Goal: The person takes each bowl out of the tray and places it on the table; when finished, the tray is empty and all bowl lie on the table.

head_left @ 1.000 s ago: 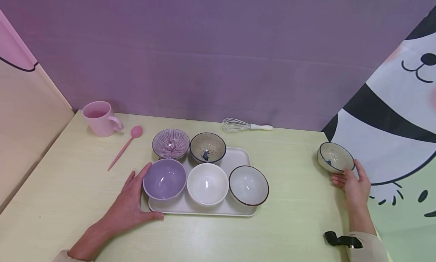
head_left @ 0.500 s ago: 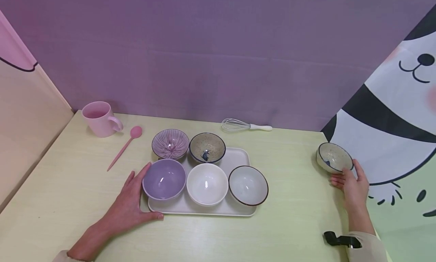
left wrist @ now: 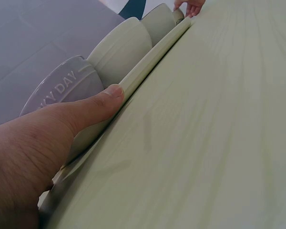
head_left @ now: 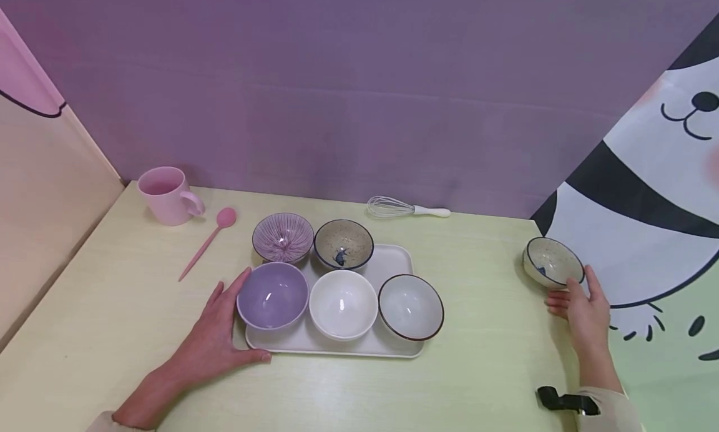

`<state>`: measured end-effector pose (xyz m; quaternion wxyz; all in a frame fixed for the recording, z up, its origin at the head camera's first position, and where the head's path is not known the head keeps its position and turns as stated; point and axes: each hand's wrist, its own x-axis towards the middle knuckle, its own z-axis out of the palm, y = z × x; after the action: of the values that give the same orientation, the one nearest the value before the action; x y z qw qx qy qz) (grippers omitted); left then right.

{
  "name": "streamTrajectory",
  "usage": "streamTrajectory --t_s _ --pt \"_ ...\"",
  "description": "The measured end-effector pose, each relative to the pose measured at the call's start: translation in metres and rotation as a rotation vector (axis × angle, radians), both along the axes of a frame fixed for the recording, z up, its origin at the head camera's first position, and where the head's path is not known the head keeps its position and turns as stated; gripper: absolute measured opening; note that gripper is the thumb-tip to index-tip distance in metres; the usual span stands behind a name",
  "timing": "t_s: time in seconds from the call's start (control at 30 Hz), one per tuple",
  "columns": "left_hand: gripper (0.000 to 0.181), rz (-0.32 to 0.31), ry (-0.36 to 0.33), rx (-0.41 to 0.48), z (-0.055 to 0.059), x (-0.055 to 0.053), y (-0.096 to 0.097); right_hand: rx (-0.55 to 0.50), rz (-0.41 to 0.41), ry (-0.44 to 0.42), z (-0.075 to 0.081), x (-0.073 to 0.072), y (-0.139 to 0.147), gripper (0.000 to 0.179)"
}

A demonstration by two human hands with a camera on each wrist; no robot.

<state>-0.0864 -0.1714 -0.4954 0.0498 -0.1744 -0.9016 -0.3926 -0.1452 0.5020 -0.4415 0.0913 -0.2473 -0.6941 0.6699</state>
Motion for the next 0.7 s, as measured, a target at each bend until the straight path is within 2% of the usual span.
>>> streamTrajectory --t_s 0.23,0.43,0.7 --pt "0.151 -0.002 -0.013 -0.003 0.000 0.000 0.002 0.062 -0.017 -0.017 0.008 0.010 -0.007 0.075" --pt "0.151 0.007 -0.023 -0.007 0.000 0.000 0.002 0.168 -0.008 -0.028 0.015 0.018 -0.017 0.073" --pt "0.152 0.006 -0.007 0.006 -0.001 -0.001 0.002 0.121 0.096 0.100 0.028 0.031 -0.041 0.071"
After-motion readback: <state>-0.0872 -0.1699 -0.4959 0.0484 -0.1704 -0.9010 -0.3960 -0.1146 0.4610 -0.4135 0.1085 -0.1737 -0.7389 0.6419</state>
